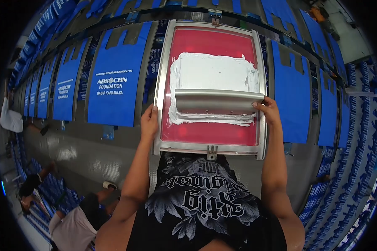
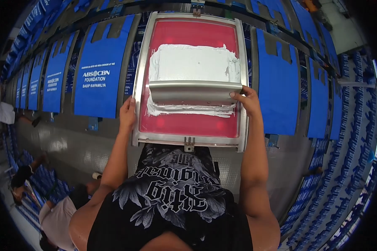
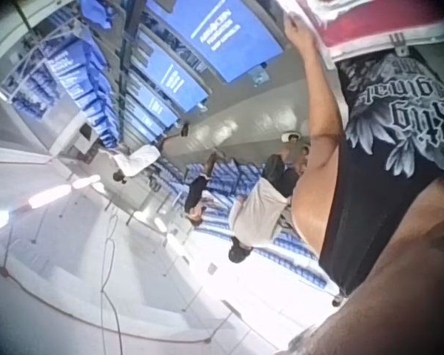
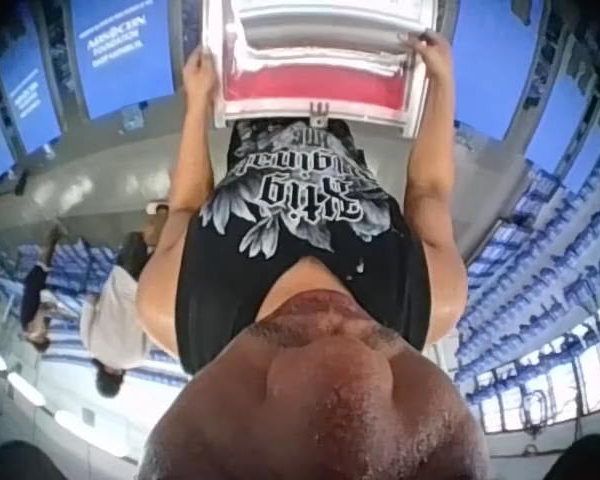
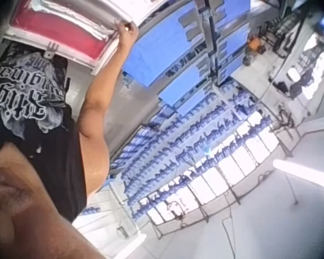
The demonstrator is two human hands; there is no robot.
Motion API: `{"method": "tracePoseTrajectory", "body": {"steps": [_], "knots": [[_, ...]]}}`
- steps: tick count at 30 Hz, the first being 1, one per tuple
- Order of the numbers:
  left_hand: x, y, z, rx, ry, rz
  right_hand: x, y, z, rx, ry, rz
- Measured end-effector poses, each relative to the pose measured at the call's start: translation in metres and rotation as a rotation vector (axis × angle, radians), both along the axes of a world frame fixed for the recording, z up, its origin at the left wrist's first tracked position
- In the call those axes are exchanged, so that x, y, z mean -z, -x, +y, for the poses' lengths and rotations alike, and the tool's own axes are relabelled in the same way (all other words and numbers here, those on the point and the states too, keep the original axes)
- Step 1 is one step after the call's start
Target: Applying white ink to a screen and using a squeegee to print onto garments.
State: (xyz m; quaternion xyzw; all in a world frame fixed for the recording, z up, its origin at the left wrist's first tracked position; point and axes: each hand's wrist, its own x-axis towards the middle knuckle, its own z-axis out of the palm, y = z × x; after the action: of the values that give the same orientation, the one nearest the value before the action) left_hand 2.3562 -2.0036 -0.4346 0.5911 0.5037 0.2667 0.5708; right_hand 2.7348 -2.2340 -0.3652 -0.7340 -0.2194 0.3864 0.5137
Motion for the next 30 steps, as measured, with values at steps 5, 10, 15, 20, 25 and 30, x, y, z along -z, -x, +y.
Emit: {"method": "tracePoseTrajectory", "body": {"steps": [5, 10, 15, 20, 25, 30], "knots": [[-0.010, -0.011, 0.010, 0.045, -0.085, 0.188, 0.023, -0.016, -0.005, -0.010, 0.060, -0.150], [0.002, -0.022, 0.023, -0.027, -0.006, 0.075, 0.016, -0.016, 0.006, -0.015, -0.077, -0.004], [0.010, -0.022, 0.014, 0.001, 0.000, 0.027, 0.023, -0.017, -0.004, -0.026, -0.071, 0.005], [0.006, -0.025, 0.006, -0.008, -0.058, 0.093, 0.030, -0.016, -0.010, -0.005, -0.045, -0.042], [0.005, -0.023, 0.014, 0.068, -0.427, 0.404, 0.010, -0.012, -0.005, -0.129, 0.180, -0.159], [-0.100, -0.051, -0.030, 0.712, -0.786, 0.299, -0.042, 0.056, -0.031, -0.545, 0.530, -1.050]]}}
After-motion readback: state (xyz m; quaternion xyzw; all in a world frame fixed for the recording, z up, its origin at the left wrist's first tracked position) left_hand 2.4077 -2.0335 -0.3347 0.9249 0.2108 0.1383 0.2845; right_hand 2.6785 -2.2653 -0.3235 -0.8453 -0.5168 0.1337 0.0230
